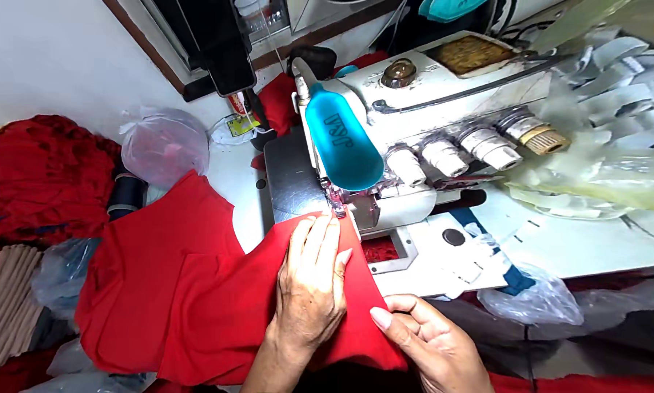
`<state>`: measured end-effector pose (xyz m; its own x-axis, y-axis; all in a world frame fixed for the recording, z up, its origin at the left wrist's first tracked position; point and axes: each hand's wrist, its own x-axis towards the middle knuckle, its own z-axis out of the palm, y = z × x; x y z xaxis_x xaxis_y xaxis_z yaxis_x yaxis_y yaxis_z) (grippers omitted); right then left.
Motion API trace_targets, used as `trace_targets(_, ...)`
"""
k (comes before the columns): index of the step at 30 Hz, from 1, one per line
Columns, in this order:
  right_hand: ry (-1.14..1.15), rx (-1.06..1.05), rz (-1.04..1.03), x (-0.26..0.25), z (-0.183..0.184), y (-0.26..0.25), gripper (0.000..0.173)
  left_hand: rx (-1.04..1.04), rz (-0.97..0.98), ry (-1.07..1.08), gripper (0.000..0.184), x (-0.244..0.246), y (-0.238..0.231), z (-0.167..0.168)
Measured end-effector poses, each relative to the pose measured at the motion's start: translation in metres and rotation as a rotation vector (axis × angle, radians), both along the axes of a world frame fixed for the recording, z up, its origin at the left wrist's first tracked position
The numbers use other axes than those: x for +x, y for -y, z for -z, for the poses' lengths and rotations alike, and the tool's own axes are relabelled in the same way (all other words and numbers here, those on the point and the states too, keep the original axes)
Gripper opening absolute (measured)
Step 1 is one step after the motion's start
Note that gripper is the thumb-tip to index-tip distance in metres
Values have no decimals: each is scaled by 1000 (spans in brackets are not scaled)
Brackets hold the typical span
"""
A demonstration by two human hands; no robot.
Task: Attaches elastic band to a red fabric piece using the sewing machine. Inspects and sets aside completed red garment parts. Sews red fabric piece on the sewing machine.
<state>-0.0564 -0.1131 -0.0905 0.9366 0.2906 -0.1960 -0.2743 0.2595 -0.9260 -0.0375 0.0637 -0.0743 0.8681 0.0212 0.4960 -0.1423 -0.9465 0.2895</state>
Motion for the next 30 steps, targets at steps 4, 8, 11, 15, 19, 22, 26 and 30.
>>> trace_targets(4,10,-4,41,2,-1,-6,13,-30,18,-19,36,5,-4,-3)
trace_targets(8,57,-30,85,10,2,-15,13,-50,36,-42,37,16,-11,-8)
trace_targets(11,95,-34,120,17,5,-23,12,-71,53,-73,37,25,-17,-12)
trace_targets(15,118,-37,154,25,7,-30,14,-72,55,-98,36,35,-23,-15)
trace_targets(19,121,-61,152,34,8,-35,14,-52,51,-107,36,44,-28,-18)
trace_targets(22,117,-78,144,40,7,-38,15,-56,88,-79,33,52,-33,-19)
trace_targets(26,131,-96,139,45,7,-39,16,-54,113,-44,31,59,-39,-19)
trace_targets(30,165,-127,134,48,7,-40,18,-66,103,-13,31,62,-43,-16)
